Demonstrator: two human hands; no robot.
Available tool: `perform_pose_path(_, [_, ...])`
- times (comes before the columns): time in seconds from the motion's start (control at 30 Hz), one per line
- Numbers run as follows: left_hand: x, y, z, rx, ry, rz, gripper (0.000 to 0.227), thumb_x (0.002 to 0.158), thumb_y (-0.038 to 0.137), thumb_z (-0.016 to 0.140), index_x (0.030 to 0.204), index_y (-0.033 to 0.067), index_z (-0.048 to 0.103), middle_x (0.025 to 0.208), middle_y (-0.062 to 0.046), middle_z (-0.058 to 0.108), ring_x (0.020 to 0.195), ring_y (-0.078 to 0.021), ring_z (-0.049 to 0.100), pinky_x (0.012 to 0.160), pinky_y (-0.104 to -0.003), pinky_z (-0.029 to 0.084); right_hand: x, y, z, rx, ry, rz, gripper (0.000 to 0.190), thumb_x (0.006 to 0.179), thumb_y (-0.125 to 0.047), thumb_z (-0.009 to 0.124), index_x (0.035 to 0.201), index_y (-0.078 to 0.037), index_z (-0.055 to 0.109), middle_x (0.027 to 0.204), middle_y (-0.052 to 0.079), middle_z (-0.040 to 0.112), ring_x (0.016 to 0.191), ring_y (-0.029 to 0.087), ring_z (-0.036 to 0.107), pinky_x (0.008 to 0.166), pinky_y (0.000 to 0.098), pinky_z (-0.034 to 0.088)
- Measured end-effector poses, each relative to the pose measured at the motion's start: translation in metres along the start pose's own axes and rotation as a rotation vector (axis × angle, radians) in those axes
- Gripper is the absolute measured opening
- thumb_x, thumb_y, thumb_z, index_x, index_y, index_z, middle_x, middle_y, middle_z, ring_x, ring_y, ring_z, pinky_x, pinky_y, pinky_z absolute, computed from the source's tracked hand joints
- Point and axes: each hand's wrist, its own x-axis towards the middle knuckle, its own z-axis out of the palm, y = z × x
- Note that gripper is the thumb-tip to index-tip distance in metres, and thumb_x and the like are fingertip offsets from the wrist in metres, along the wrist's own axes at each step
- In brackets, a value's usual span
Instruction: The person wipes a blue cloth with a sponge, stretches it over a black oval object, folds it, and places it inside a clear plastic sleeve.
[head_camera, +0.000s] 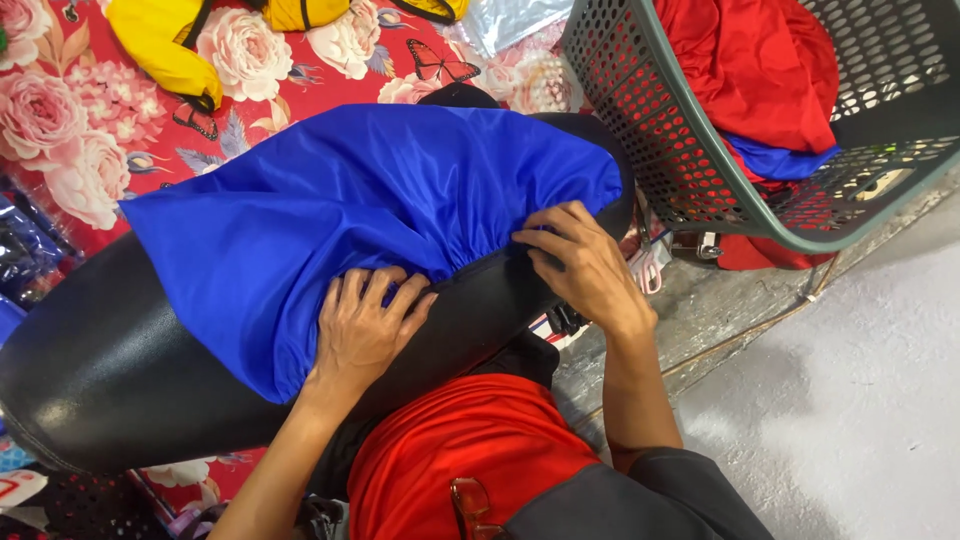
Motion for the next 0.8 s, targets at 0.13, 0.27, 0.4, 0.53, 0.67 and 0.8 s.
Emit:
perform_pose_path(0.13, [-0.001,0.001,0.003,0.007,0.005,-0.012,0.021,0.098,0.044,0.066,0.109,0.0265,0.069,0.099,0.0,0.059,0.083,-0.0219,0.06,0.069,-0.037,0.055,0.001,0.009,0.005,-0.007,0.008,-0.011,0.022,0.08,-0.001,0.078,0.1,-0.01,0.076,0.107,0.007,0.071,0.098,0.03,0.063,0.082,0.0384,0.057])
perform_pose_path(0.27, [-0.002,0.0,0.001,0.004,0.008,-0.008,0.021,0.099,0.044,0.065,0.11,0.0263,0.068,0.1,0.0,0.059,0.084,-0.0224,0.06,0.07,-0.037,0.055,0.002,0.01,0.009,-0.019,0.037,-0.077,0.014,0.082,-0.008,0.079,0.095,-0.013,0.078,0.104,0.005,0.069,0.095,0.029,0.062,0.079,0.0375,0.056])
perform_pose_path(0.4, [0.003,0.001,-0.004,-0.01,-0.002,-0.003,0.02,0.099,0.042,0.065,0.11,0.0255,0.068,0.099,-0.001,0.058,0.083,-0.0225,0.06,0.069,-0.037,0.054,0.004,0.012,0.013,-0.155,0.05,-0.176,0.005,0.084,-0.011,0.079,0.086,-0.015,0.076,0.098,0.003,0.067,0.09,0.028,0.064,0.068,0.0366,0.056])
perform_pose_path(0.53, [0.002,0.0,-0.001,-0.015,0.006,-0.003,0.02,0.1,0.043,0.063,0.11,0.026,0.068,0.099,0.0,0.058,0.083,-0.022,0.06,0.069,-0.036,0.053,0.01,0.009,0.008,-0.255,0.049,-0.228,0.008,0.082,-0.011,0.077,0.079,-0.016,0.072,0.093,0.0,0.065,0.086,0.024,0.063,0.06,0.0328,0.055])
perform_pose_path(0.67, [0.003,0.0,-0.005,-0.005,-0.001,-0.007,0.02,0.1,0.044,0.063,0.109,0.0262,0.067,0.099,0.001,0.058,0.083,-0.0216,0.059,0.068,-0.035,0.052,0.01,0.016,0.013,-0.327,0.104,-0.299,0.011,0.083,-0.013,0.075,0.078,-0.021,0.07,0.09,-0.004,0.065,0.083,0.021,0.065,0.056,0.0272,0.054])
perform_pose_path(0.8, [0.004,-0.002,-0.007,-0.027,0.01,0.023,0.017,0.101,0.04,0.063,0.109,0.0258,0.068,0.099,0.001,0.057,0.083,-0.0205,0.059,0.066,-0.033,0.049,0.011,0.01,0.0,-0.346,0.14,-0.296,0.014,0.078,-0.01,0.074,0.08,-0.024,0.073,0.096,-0.005,0.067,0.091,0.021,0.064,0.061,0.0275,0.055])
